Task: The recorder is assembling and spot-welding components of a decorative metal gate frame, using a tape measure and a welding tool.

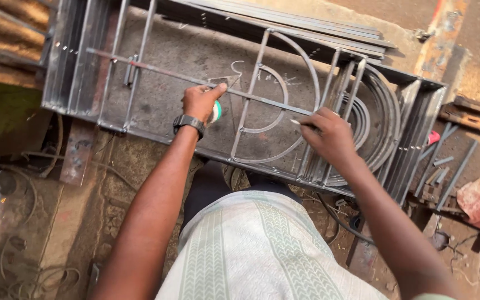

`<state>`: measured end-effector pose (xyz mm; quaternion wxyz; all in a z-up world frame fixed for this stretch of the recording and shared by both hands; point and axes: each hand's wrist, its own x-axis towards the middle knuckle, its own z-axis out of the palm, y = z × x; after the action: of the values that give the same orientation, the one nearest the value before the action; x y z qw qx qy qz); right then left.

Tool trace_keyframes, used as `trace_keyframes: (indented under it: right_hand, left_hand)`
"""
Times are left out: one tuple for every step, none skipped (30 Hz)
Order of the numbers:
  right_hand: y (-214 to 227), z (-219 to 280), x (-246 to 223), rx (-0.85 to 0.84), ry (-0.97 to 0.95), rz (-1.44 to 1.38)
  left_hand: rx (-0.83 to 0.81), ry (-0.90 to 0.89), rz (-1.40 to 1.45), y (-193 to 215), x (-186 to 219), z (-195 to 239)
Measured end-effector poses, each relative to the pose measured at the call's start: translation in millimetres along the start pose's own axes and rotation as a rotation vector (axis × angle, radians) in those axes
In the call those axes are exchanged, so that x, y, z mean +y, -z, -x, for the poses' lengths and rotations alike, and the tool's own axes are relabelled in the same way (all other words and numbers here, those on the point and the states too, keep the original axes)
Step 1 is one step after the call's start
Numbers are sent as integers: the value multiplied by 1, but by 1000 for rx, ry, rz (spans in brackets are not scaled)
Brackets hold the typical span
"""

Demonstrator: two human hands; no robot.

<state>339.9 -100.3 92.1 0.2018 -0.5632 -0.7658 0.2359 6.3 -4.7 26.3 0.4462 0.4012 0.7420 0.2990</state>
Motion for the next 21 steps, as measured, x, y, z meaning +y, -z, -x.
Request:
trace_keyframes:
  right_hand:
    - [-6, -12, -14, 28, 37, -36]
    - [-14, -29, -21, 23, 46, -40]
    - [-22, -43, -29, 57, 77, -60]
    - [-30, -58, -36, 91, 108, -81]
    - [-36, -71, -34, 88, 113, -81]
    - [-42, -85, -33, 74, 128, -56]
    - [-49, -97, -32, 59, 142, -32]
    - [-53, -104, -29, 54, 146, -32]
    - [-56, -111, -26, -10, 158, -25]
    - [-60, -117, -24, -75, 170, -17]
    - [-62, -121, -21, -81, 174, -15]
    - [-63, -124, -19, -147, 186, -8]
    - [-63, -128, -16, -212, 199, 1]
    - [-62, -129, -12, -217, 203, 5]
    - [-62, -129, -8, -270, 216, 65]
    - [-62, -129, -4, -323, 228, 126]
    - [-56, -129, -6, -321, 231, 128]
    - [-50, -129, -8, -327, 248, 186]
    - [-43, -127, -9, -334, 264, 245]
    - [-45, -122, -15, -334, 265, 245]
    - [-45, -119, -21, -282, 291, 219]
  left_hand:
    - [4, -37, -50, 0, 0, 0]
    - [15, -32, -49, -1, -4, -2]
    - [0, -20, -49, -3, -9, -4]
    - [-16, -9, -49, -5, -13, -7]
    - [-11, -8, -46, -6, -14, -7]
    - [-20, -33, 28, -7, -15, -9]
    - [-30, -57, 100, -8, -17, -9]
    - [-26, -54, 103, -8, -16, -8]
    - [-18, -59, 63, -7, -15, -8]
    - [-10, -64, 23, -7, -14, -7]
    - [-6, -60, 28, -7, -14, -7]
    - [-5, -57, 44, -7, -14, -7]
    - [-4, -55, 62, -8, -14, -7]
    - [-1, -52, 68, -8, -12, -6]
    - [-3, -44, 46, -7, -11, -5]
    - [-6, -36, 25, -6, -10, -3]
    - [-4, -38, 27, -5, -7, -3]
    - [-12, -9, 32, -3, -5, -2]
    - [-22, 21, 37, -3, -3, -1]
    - [-21, 21, 38, -3, -6, -3]
    - [-20, 1, 22, -4, -8, -5]
